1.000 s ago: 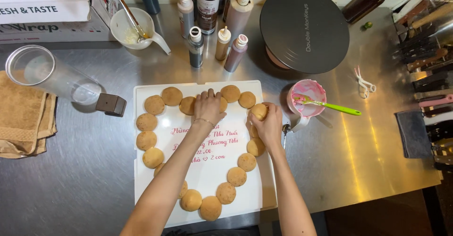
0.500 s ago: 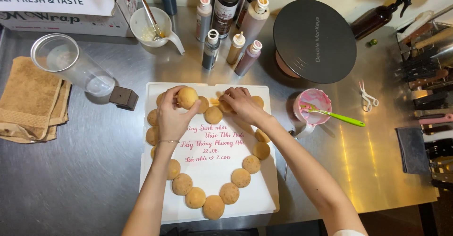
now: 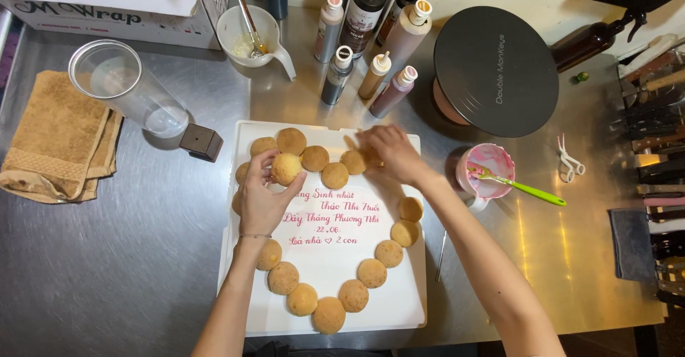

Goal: Arranging small round pastries in a heart shape on a board and painting chocolate dots on them.

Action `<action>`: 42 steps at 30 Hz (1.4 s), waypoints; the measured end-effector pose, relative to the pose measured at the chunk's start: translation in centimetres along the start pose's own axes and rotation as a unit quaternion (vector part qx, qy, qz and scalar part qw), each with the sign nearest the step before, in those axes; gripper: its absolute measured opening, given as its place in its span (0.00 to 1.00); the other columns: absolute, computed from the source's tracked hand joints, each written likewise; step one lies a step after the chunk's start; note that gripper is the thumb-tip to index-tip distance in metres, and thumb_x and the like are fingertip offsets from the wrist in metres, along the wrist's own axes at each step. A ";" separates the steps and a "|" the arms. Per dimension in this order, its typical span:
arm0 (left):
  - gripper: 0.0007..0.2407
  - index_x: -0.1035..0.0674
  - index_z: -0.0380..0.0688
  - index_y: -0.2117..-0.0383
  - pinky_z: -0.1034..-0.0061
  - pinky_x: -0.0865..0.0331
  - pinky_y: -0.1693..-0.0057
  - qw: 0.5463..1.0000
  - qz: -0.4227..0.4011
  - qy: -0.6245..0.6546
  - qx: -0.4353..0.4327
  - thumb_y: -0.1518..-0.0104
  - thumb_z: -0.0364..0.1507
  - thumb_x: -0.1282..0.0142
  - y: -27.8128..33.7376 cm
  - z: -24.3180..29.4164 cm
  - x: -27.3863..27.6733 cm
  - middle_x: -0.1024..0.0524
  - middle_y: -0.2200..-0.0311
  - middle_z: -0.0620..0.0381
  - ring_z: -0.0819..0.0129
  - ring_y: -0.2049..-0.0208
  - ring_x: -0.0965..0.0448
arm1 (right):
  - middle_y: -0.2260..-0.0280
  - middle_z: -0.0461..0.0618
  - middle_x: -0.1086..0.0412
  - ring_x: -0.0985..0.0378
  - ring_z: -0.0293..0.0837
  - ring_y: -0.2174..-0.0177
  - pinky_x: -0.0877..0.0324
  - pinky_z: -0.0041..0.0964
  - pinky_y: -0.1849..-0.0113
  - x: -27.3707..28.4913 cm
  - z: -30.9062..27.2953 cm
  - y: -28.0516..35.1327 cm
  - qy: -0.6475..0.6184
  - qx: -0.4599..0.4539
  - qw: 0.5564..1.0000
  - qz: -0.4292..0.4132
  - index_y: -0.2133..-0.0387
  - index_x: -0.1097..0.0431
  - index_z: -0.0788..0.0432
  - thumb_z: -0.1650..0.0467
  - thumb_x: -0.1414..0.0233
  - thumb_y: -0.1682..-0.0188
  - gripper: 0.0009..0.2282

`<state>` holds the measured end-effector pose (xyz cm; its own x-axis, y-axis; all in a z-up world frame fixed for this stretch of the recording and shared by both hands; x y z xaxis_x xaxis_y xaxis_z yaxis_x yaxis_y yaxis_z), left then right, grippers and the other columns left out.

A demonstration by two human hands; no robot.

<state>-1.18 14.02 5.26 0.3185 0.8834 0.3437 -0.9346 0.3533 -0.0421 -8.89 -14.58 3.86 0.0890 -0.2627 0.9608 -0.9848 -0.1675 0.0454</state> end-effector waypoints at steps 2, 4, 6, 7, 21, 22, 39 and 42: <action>0.27 0.26 0.38 0.47 0.73 0.25 0.53 0.999 0.013 0.033 -0.003 0.53 0.33 0.29 0.0 0.5 0.3 0.22 0.57 0.51 0.67 0.60 0.21 | 0.46 0.55 0.34 0.38 0.55 0.42 0.47 0.54 0.41 0.9 2.1 0.9 -0.001 -0.055 0.998 0.012 0.45 0.34 0.58 0.65 0.33 0.66 0.32; 0.25 0.25 0.38 0.48 0.74 0.24 0.52 1.000 0.007 0.029 0.005 0.51 0.33 0.29 -0.1 0.1 0.0 0.21 0.57 0.51 0.68 0.59 0.21 | 0.44 0.53 0.35 0.38 0.54 0.41 0.45 0.52 0.41 0.9 2.2 0.8 -0.005 -0.072 0.997 0.004 0.44 0.34 0.56 0.65 0.33 0.64 0.32; 0.23 0.24 0.38 0.49 0.74 0.24 0.52 1.000 0.000 0.025 0.012 0.50 0.33 0.29 -0.2 0.0 -0.5 0.20 0.57 0.52 0.69 0.59 0.20 | 0.42 0.52 0.35 0.39 0.54 0.40 0.44 0.51 0.41 0.4 2.2 0.6 -0.007 -0.090 0.996 -0.002 0.42 0.35 0.55 0.64 0.33 0.63 0.32; 0.23 0.24 0.38 0.50 0.74 0.24 0.53 1.000 0.001 0.025 0.004 0.50 0.33 0.29 -0.1 0.2 -0.8 0.21 0.57 0.51 0.68 0.60 0.20 | 0.42 0.52 0.36 0.38 0.55 0.41 0.44 0.51 0.42 -0.2 2.2 0.3 0.000 -0.091 0.996 -0.020 0.42 0.36 0.54 0.64 0.33 0.63 0.33; 0.23 0.24 0.37 0.51 0.75 0.22 0.55 0.997 -0.042 0.054 0.027 0.52 0.32 0.29 0.8 1.6 -2.9 0.20 0.58 0.52 0.69 0.61 0.18 | 0.46 0.54 0.35 0.31 0.57 0.49 0.33 0.48 0.46 -2.5 2.9 0.7 -0.026 -0.125 0.991 -0.024 0.41 0.36 0.51 0.69 0.35 0.60 0.31; 0.23 0.24 0.38 0.51 0.74 0.22 0.56 0.997 -0.056 0.041 0.015 0.53 0.32 0.29 0.6 2.0 -3.7 0.20 0.58 0.51 0.68 0.61 0.18 | 0.44 0.56 0.36 0.33 0.58 0.48 0.34 0.49 0.46 -2.0 2.7 0.9 -0.059 -0.112 0.992 -0.004 0.40 0.38 0.53 0.70 0.35 0.62 0.33; 0.13 0.25 0.44 0.52 0.60 0.36 0.37 0.745 -0.406 -0.243 -0.470 0.43 0.24 0.41 -0.8 -0.8 -29.2 0.26 0.51 0.52 0.54 0.44 0.27 | 0.63 0.54 0.21 0.17 0.42 0.63 0.24 0.36 0.62 -6.8 0.6 16.9 -0.325 -0.431 0.791 0.287 0.50 0.28 0.62 0.68 0.48 0.46 0.13; 0.22 0.26 0.43 0.47 0.62 0.39 0.36 0.773 -0.399 -0.187 -0.456 0.52 0.16 0.46 -1.0 2.7 -24.4 0.27 0.47 0.51 0.51 0.42 0.29 | 0.62 0.55 0.22 0.18 0.45 0.64 0.24 0.38 0.60 -6.3 0.7 16.0 -0.281 -0.440 0.798 0.301 0.52 0.27 0.62 0.67 0.46 0.46 0.13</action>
<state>-8.47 -8.67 -0.59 0.5093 0.1815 0.8412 0.0903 0.9609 -0.2619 -25.13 -16.27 -1.67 -0.6301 -0.4696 0.6185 -0.5756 0.8170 0.0339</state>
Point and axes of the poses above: each hand's wrist, its own y-axis away from the middle knuckle, its own x-axis out of the back of the hand, z = x × y, the point moved 3 cm from there along -y, towards the middle knuckle
